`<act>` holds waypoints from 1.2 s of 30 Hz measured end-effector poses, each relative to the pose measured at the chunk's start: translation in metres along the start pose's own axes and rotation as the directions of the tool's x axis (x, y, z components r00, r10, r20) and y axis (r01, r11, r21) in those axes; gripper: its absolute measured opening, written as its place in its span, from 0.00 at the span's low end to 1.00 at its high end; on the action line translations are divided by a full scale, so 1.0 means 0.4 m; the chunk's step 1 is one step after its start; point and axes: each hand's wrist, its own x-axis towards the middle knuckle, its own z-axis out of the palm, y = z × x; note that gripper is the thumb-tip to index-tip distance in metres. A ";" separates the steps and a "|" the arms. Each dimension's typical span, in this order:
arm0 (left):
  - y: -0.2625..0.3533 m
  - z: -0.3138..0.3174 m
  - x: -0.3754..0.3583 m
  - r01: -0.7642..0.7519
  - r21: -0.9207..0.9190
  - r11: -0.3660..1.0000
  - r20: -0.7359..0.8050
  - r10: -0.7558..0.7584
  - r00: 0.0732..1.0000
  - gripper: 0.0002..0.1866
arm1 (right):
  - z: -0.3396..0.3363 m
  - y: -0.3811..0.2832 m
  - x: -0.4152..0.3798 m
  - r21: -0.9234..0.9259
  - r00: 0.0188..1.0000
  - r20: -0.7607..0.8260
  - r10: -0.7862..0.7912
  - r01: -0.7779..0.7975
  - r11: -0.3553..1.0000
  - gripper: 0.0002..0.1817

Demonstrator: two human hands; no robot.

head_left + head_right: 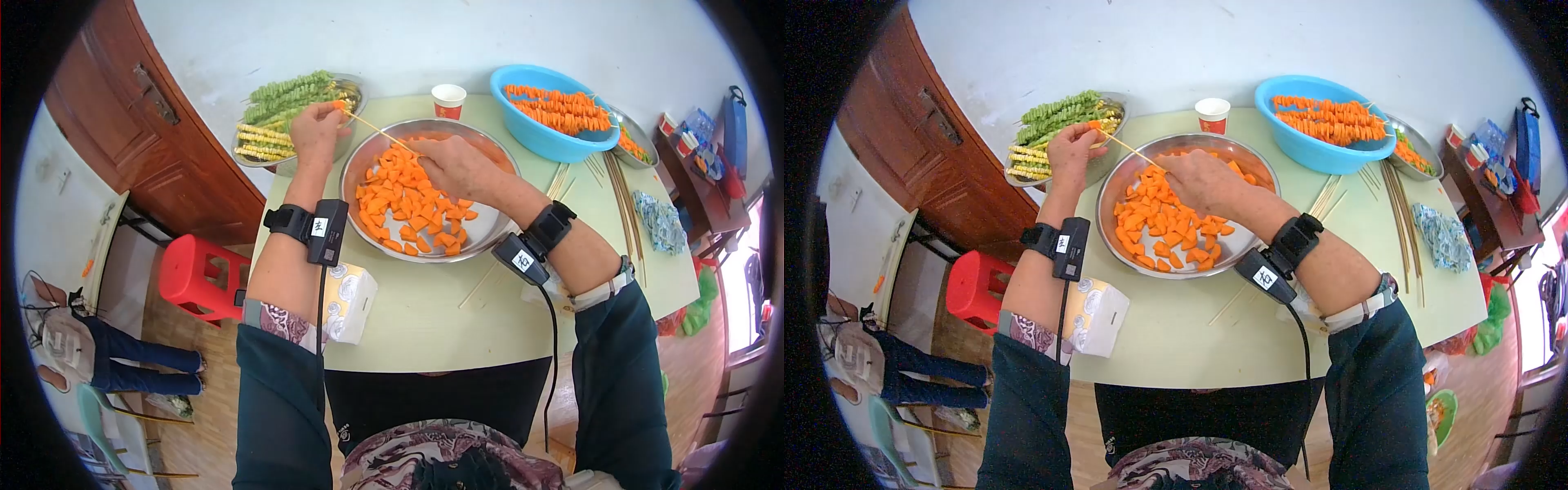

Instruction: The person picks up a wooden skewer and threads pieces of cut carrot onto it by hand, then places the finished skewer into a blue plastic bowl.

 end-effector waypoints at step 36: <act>-0.006 -0.003 0.005 0.040 0.003 0.999 0.034 -0.040 0.999 0.12 | -0.009 -0.012 0.000 -0.193 1.000 -0.016 0.019 -0.021 0.981 0.12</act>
